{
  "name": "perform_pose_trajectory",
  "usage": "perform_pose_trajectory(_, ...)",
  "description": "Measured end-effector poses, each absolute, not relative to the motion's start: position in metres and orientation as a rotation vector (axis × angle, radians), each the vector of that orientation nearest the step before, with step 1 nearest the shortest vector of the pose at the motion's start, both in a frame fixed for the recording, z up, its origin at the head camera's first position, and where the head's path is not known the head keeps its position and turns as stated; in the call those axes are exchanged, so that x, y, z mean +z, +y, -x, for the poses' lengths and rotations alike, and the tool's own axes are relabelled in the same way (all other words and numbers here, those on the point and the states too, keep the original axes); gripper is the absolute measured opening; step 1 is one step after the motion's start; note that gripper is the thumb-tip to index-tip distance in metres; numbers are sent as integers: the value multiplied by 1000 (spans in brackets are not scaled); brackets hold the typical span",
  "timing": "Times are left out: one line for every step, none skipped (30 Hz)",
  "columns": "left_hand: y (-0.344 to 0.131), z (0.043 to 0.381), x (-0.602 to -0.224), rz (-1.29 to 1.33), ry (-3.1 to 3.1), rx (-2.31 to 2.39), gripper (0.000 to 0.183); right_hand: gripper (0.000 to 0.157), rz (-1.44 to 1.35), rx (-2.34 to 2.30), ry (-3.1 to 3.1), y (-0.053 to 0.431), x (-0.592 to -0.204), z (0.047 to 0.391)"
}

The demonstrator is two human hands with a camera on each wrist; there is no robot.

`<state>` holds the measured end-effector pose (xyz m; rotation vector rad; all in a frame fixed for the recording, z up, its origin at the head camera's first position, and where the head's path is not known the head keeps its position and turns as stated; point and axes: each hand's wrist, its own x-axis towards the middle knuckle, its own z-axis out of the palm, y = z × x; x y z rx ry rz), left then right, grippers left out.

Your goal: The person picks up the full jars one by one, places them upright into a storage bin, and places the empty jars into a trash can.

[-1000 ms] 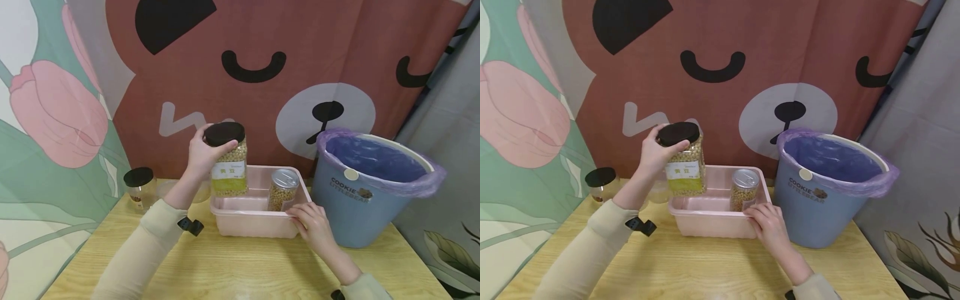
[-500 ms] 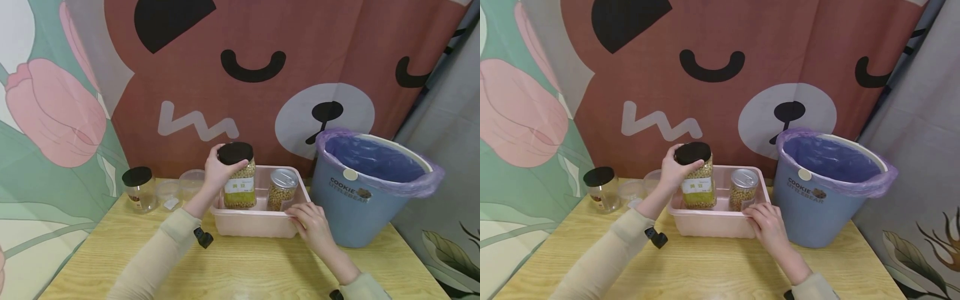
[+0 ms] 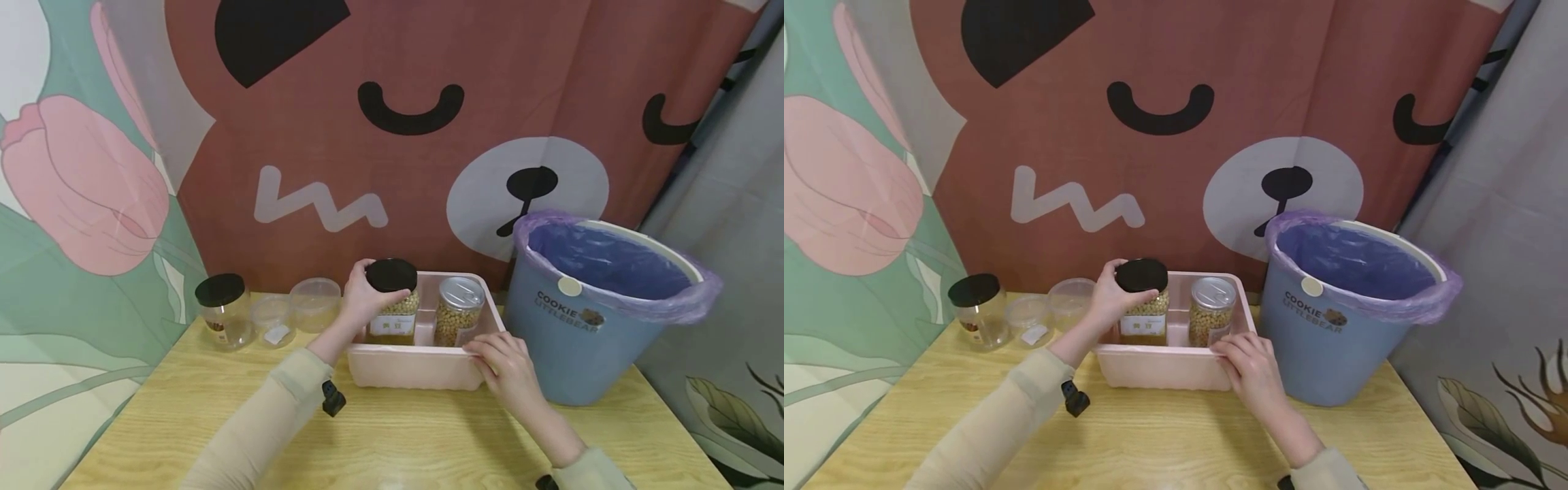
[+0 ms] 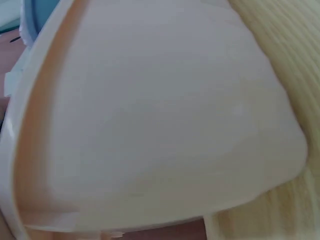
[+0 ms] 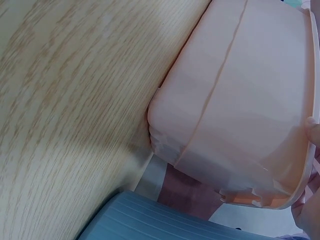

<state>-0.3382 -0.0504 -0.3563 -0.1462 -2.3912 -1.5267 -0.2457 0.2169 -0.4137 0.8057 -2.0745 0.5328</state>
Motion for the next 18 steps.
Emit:
perform_pose_trajectory(-50, 339, -358, 158, -2401, -1502, 91, 22, -805, 532, -2071, 217, -414, 246)
perform_pose_trajectory(-50, 339, -359, 171, -2411, -1475, 91, 22, -808, 532, -2060, 216, -414, 246)
perform_pose_trajectory(-50, 340, -360, 184, -2418, -1450, 91, 22, -811, 532, -2051, 216, -414, 246)
perform_pose_trajectory(-50, 340, -362, 193, -2428, -1425, 90, 22, -814, 534, -2042, 216, -414, 246)
perform_pose_trajectory(-51, 341, -363, 200, -2438, -1405, 90, 22, -818, 533, -2032, 216, -414, 246)
perform_pose_trajectory(-51, 341, -364, 208, -2446, -1387, 90, 22, -822, 533, -2023, 216, -413, 246)
perform_pose_trajectory(-51, 342, -365, 213, -2456, -1371, 90, 23, -827, 535, -2014, 216, -413, 246)
perform_pose_trajectory(-51, 342, -366, 216, -2467, -1358, 90, 23, -832, 536, -2005, 215, -413, 246)
perform_pose_trajectory(-51, 343, -366, 217, -2479, -1350, 90, 24, -834, 539, -2003, 215, -413, 246)
perform_pose_trajectory(-51, 343, -367, 218, -2491, -1345, 91, 24, -835, 539, -2000, 215, -412, 246)
perform_pose_trajectory(-52, 344, -367, 219, -2502, -1346, 92, 24, -837, 540, -1999, 215, -412, 246)
perform_pose_trajectory(-52, 344, -367, 219, -2510, -1347, 93, 25, -837, 542, -1999, 215, -412, 246)
perform_pose_trajectory(-52, 344, -367, 220, -2516, -1350, 94, 25, -836, 543, -1998, 216, -412, 246)
perform_pose_trajectory(-52, 344, -368, 219, -2520, -1354, 95, 25, -834, 544, -2001, 216, -412, 246)
perform_pose_trajectory(-52, 344, -368, 215, -2527, -1356, 96, 24, -833, 545, -2005, 216, -412, 247)
perform_pose_trajectory(-52, 344, -368, 212, -2531, -1357, 96, 24, -832, 546, -2009, 216, -412, 247)
perform_pose_trajectory(-53, 345, -368, 209, -2533, -1358, 97, 24, -832, 547, -2012, 216, -413, 247)
perform_pose_trajectory(-53, 345, -369, 206, -2537, -1358, 97, 23, -830, 548, -2018, 216, -413, 247)
